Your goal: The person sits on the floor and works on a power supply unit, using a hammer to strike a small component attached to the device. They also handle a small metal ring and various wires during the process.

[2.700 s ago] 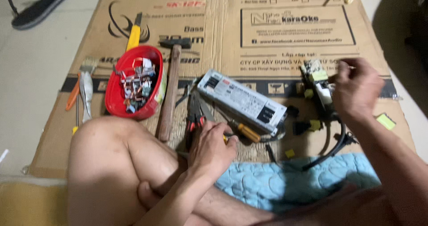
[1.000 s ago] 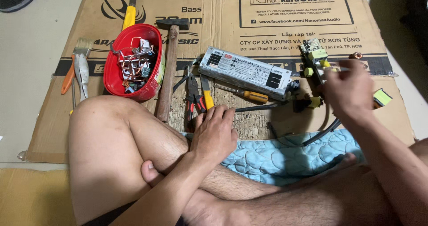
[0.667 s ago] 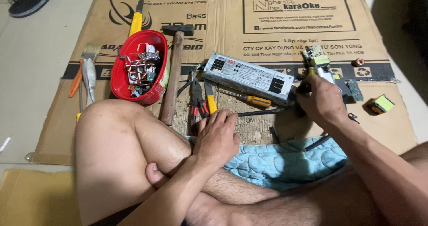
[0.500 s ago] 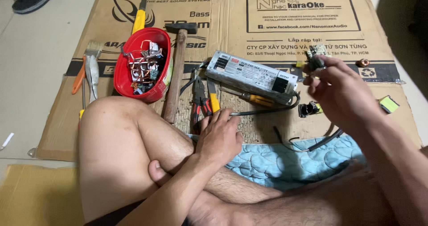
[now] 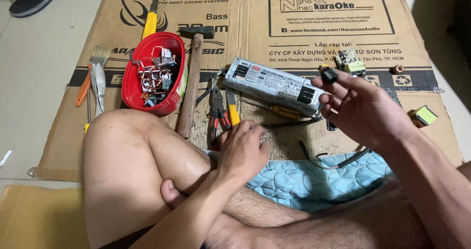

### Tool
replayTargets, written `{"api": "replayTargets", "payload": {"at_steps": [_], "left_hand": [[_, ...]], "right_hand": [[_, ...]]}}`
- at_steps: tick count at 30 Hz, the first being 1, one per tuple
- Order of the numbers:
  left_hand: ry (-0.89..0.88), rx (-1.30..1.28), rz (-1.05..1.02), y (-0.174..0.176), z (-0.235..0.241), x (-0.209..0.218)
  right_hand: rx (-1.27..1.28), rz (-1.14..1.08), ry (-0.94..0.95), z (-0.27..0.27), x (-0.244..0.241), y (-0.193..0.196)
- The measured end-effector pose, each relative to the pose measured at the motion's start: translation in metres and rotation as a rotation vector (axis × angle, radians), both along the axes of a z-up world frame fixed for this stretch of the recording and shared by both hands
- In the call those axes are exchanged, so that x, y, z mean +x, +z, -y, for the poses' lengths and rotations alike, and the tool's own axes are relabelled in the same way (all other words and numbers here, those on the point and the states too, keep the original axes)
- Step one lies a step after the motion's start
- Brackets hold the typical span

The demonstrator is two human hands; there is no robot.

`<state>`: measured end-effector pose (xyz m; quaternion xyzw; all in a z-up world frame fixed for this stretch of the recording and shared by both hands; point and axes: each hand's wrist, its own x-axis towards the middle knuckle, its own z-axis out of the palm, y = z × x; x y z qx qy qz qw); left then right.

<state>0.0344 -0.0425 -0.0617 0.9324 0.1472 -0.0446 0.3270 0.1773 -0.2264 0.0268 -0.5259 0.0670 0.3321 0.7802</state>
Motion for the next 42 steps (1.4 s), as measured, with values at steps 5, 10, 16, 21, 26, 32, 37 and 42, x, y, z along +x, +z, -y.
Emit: {"api": "replayTargets", "payload": {"at_steps": [5, 10, 16, 21, 26, 32, 37, 42], "left_hand": [[0.190, -0.328, 0.044, 0.085, 0.019, 0.038], [0.136, -0.339, 0.164, 0.098, 0.024, 0.053], [0.385, -0.571, -0.075, 0.095, -0.007, 0.035], [0.952, -0.596, 0.135, 0.119, -0.070, 0.014], [1.148, -0.119, 0.564, 0.064, -0.138, 0.020], [0.593, 0.117, 0.517, 0.038, -0.077, 0.005], [0.148, 0.057, 0.158, 0.024, -0.024, -0.020], [-0.051, 0.172, 0.050, 0.015, -0.022, -0.021]], "right_hand": [[-0.100, 0.031, 0.165, -0.016, -0.016, 0.015], [-0.369, 0.082, 0.305, -0.022, -0.021, 0.015], [-0.233, -0.013, 0.219, -0.016, -0.014, 0.005], [-1.286, 0.602, 0.155, 0.045, 0.029, -0.008], [-1.446, 0.534, 0.410, 0.049, 0.034, -0.020], [-1.647, 0.726, 0.674, 0.052, 0.051, -0.066], [-1.726, 0.797, 0.584, 0.062, 0.057, -0.075], [-1.760, 0.920, 0.620, 0.033, 0.026, -0.060]]}}
